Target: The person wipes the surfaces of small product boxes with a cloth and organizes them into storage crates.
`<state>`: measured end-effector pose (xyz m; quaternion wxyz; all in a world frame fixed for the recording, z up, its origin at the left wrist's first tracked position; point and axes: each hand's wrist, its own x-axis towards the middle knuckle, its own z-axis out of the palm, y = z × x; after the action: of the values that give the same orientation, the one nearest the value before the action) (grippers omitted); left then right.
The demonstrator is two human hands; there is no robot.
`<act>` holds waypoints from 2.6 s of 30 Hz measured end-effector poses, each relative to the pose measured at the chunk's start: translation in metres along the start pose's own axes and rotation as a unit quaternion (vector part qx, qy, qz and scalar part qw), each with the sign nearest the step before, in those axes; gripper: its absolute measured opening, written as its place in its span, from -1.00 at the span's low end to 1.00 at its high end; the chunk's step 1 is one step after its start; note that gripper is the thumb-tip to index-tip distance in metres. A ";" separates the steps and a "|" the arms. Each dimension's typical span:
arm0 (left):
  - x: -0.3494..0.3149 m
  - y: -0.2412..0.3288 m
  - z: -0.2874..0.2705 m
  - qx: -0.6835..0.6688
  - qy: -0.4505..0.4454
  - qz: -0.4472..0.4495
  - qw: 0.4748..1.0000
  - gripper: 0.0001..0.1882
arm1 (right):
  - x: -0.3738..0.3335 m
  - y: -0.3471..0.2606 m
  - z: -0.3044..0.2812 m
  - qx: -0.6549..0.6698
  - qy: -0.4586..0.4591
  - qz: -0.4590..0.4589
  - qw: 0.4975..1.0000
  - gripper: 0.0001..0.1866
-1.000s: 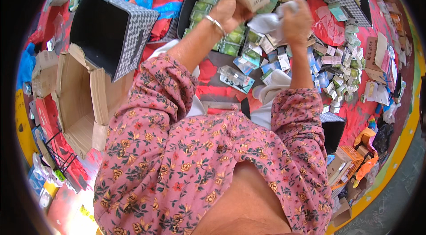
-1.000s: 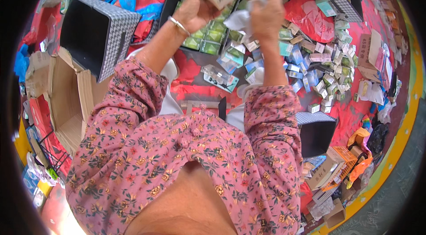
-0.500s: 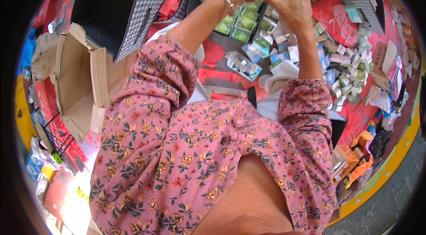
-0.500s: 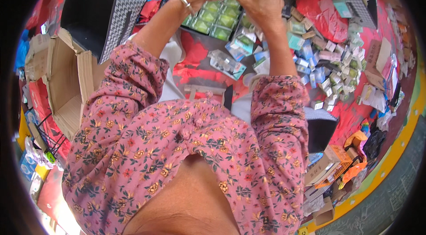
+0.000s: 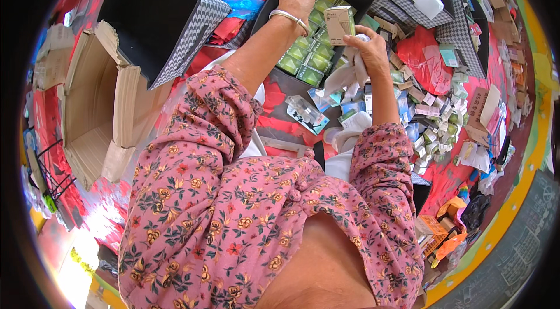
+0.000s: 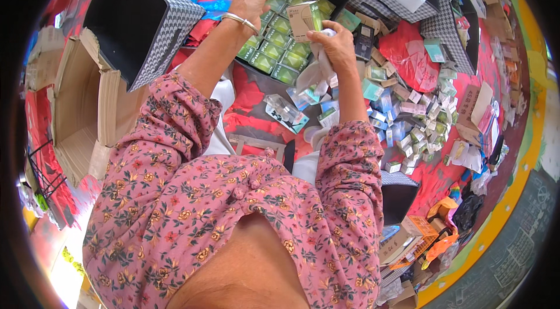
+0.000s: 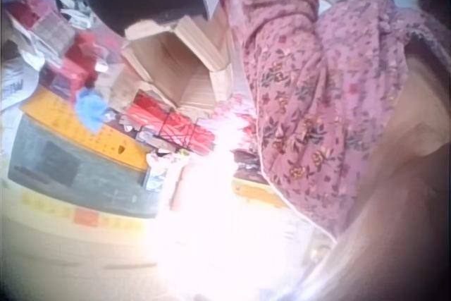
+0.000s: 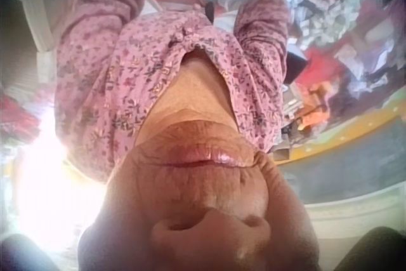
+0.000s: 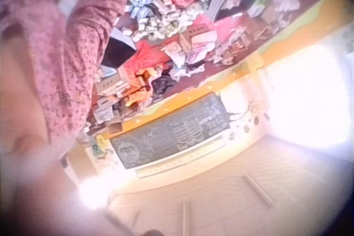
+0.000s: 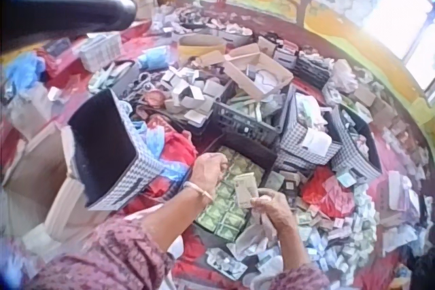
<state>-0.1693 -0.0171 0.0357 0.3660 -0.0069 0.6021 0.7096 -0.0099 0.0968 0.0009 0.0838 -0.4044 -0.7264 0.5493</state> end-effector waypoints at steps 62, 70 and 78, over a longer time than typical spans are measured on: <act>0.009 -0.015 0.025 -0.047 -0.103 -0.059 0.992 -0.77 | 0.032 0.253 -0.132 -0.400 0.061 0.114 0.907 -0.59; 0.010 -0.001 0.011 -0.058 -0.052 -0.049 0.996 -0.80 | 0.042 0.273 -0.053 -0.238 0.152 0.169 0.944 -0.30; 0.006 -0.013 0.015 -0.061 -0.056 -0.072 0.994 -0.86 | 0.043 0.300 -0.051 -0.245 0.143 0.210 0.936 -0.49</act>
<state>-0.1607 -0.0015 0.0263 0.4478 -0.0330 0.5344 0.7161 0.1395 0.1842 -0.2535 -0.0322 -0.6303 -0.7170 0.2960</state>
